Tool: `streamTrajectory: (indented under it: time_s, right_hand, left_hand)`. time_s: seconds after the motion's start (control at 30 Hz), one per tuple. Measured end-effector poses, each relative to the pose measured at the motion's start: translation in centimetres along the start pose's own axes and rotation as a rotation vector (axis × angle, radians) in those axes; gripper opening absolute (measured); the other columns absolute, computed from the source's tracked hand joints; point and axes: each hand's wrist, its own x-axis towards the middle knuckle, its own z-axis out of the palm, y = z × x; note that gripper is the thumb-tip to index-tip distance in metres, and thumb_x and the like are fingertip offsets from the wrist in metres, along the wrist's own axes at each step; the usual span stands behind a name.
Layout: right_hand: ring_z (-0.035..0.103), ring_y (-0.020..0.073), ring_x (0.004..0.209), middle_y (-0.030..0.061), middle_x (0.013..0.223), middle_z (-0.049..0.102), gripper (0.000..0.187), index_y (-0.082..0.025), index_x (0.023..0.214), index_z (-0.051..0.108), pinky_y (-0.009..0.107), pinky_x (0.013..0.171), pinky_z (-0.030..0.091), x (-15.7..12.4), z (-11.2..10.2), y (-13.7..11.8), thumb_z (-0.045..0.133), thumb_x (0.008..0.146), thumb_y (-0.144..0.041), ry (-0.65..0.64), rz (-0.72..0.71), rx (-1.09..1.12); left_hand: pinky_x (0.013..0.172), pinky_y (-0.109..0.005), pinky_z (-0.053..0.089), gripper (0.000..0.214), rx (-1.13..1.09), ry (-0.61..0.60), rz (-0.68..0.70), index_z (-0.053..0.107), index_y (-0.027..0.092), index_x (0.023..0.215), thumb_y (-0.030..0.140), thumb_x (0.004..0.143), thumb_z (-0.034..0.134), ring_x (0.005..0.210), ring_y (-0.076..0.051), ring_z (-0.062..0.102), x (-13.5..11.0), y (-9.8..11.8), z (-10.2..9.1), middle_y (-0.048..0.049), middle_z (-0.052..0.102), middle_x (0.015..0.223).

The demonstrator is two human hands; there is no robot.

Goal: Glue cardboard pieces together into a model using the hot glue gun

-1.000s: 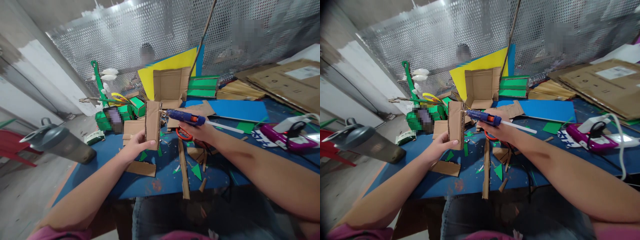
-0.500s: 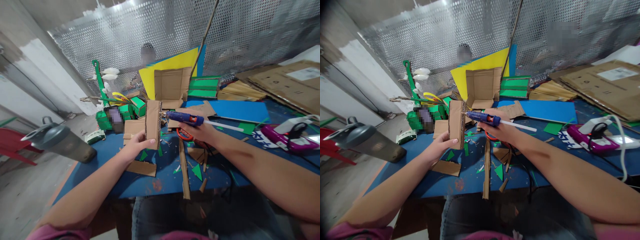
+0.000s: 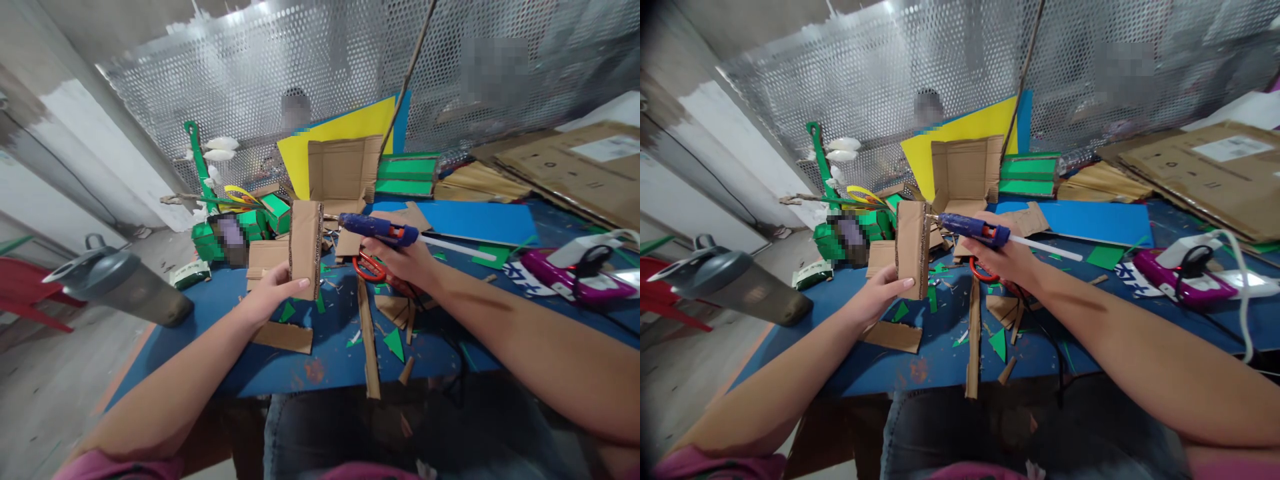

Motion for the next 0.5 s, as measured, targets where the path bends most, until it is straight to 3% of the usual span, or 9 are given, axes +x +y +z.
streamTrajectory:
  time_s: [0.17, 0.37, 0.5]
  right_hand:
    - [0.068, 0.0248, 0.082, 0.0030, 0.086, 0.074, 0.033, -0.027, 0.096, 0.074, 0.042, 0.081, 0.061, 0.0, 0.2, 0.5, 0.078, 0.097, -0.060, 0.054, 0.055, 0.040]
    - [0.063, 0.0199, 0.064, -0.0005, 0.066, 0.065, 0.046, -0.023, 0.094, 0.078, 0.038, 0.069, 0.061, 0.2, 0.1, -0.5, 0.077, 0.095, -0.069, 0.059, 0.165, 0.153]
    - [0.068, 0.0215, 0.070, 0.0008, 0.071, 0.069, 0.044, -0.023, 0.095, 0.078, 0.038, 0.069, 0.062, 0.4, -0.2, -1.0, 0.080, 0.094, -0.067, 0.061, 0.169, 0.206]
  left_hand:
    - [0.104, -0.043, 0.061, 0.059, 0.029, -0.050, -0.018, 0.080, 0.020, 0.128, 0.043, 0.077, 0.100, 0.124, -0.034, 0.077, 0.1, -0.1, -0.1, -0.0114, 0.083, 0.133]
    - [0.097, -0.041, 0.063, 0.060, 0.048, -0.084, -0.040, 0.079, 0.019, 0.128, 0.042, 0.076, 0.100, 0.118, -0.033, 0.078, 0.0, 0.0, -0.1, -0.0118, 0.084, 0.130]
    - [0.097, -0.040, 0.063, 0.062, 0.037, -0.077, -0.033, 0.079, 0.020, 0.130, 0.041, 0.076, 0.101, 0.118, -0.032, 0.077, 0.0, 0.1, 0.0, -0.0111, 0.083, 0.131]
